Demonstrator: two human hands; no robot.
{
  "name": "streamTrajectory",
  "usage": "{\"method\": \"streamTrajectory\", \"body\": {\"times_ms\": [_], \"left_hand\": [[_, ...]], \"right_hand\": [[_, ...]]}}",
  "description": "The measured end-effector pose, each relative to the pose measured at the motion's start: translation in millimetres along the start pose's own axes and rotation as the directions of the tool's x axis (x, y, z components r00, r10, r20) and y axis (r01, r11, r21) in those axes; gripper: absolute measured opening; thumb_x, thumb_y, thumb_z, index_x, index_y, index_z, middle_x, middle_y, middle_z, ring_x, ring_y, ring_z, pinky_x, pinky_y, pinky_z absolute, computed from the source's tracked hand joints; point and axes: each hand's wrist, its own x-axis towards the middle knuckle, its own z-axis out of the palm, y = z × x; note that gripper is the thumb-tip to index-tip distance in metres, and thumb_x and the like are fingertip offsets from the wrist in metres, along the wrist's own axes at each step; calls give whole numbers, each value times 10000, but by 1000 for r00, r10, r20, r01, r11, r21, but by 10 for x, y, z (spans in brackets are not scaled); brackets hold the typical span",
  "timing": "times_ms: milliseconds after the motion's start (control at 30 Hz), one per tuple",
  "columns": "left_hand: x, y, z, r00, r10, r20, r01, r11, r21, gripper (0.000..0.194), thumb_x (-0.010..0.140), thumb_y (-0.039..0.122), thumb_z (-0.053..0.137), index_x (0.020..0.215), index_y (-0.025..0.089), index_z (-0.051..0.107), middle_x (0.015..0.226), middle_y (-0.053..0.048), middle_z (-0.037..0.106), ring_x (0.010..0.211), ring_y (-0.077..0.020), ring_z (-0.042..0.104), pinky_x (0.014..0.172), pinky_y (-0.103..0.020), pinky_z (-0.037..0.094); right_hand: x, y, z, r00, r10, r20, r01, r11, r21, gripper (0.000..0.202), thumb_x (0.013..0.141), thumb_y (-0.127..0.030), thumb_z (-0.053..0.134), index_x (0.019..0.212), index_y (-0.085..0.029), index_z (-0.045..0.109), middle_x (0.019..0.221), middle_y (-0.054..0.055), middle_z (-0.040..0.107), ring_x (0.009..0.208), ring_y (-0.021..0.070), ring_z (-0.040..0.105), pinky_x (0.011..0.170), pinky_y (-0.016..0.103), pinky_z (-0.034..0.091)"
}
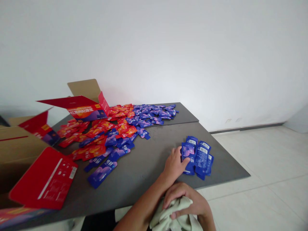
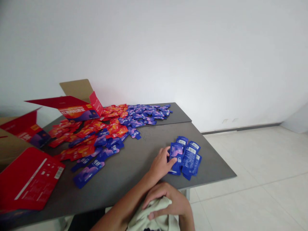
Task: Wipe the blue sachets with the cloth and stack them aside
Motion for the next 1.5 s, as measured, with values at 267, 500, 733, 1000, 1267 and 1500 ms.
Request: {"method": "streamTrajectory", "body": {"times_ms": [267, 500, 733, 1000, 1267, 1500], "left_hand": [[-56, -236, -267, 985, 58, -163, -47, 996, 70, 277, 1065, 366, 490, 1282, 213, 568, 1247, -99, 583, 1159, -202, 618, 1035, -337, 494], [-46, -697, -692, 987, 101, -127, -67, 966, 248, 178, 962, 342, 684, 1074, 206, 656, 1084, -74, 621, 1085, -254, 601, 1003, -403, 479], [-219, -760, -668, 981, 182, -71, -150, 935, 322, 311, 934, 473, 715, 1140, 241, 690, 1117, -60, 632, 1104, -266, 556, 974, -415, 448], [-254, -651, -589, 952, 306, 26, -299, 901, 315, 365, 915, 488, 744, 1206, 269, 728, 1192, -47, 690, 1141, -246, 579, 981, -396, 433], [-152, -621, -469, 945, 325, 38, -319, 889, 328, 370, 912, 530, 741, 1183, 277, 747, 1161, -30, 712, 1118, -222, 605, 959, -363, 442], [59, -653, -970, 973, 140, -184, -43, 893, 448, 340, 1058, 502, 495, 1252, 286, 672, 1251, -70, 625, 1217, -225, 553, 1033, -382, 414]], "right_hand": [[11, 56, -28, 998, -48, -31, 48, 999, -5, 350, 775, -417, 887, 1005, -157, 846, 923, 118, 807, 851, 199, 732, 794, 284, 549], [2, 105, -44, 998, -53, -38, 55, 997, 51, 329, 773, -385, 899, 1011, -165, 842, 938, 121, 803, 874, 195, 728, 793, 276, 550], [25, 58, -47, 999, -33, -31, 34, 999, 36, 312, 774, -358, 899, 1015, -167, 846, 934, 123, 804, 863, 195, 727, 801, 281, 543], [34, 42, -38, 999, -21, -34, 22, 999, 31, 317, 773, -380, 898, 1012, -179, 847, 936, 121, 805, 875, 197, 727, 804, 278, 537], [32, 43, -37, 999, -40, -33, 40, 999, 22, 305, 783, -391, 891, 1010, -193, 843, 925, 114, 807, 872, 191, 723, 786, 269, 531], [-35, 143, -67, 1000, -5, -28, 6, 1000, 14, 302, 768, -401, 894, 999, -212, 843, 933, 103, 800, 871, 192, 717, 784, 269, 524]]}}
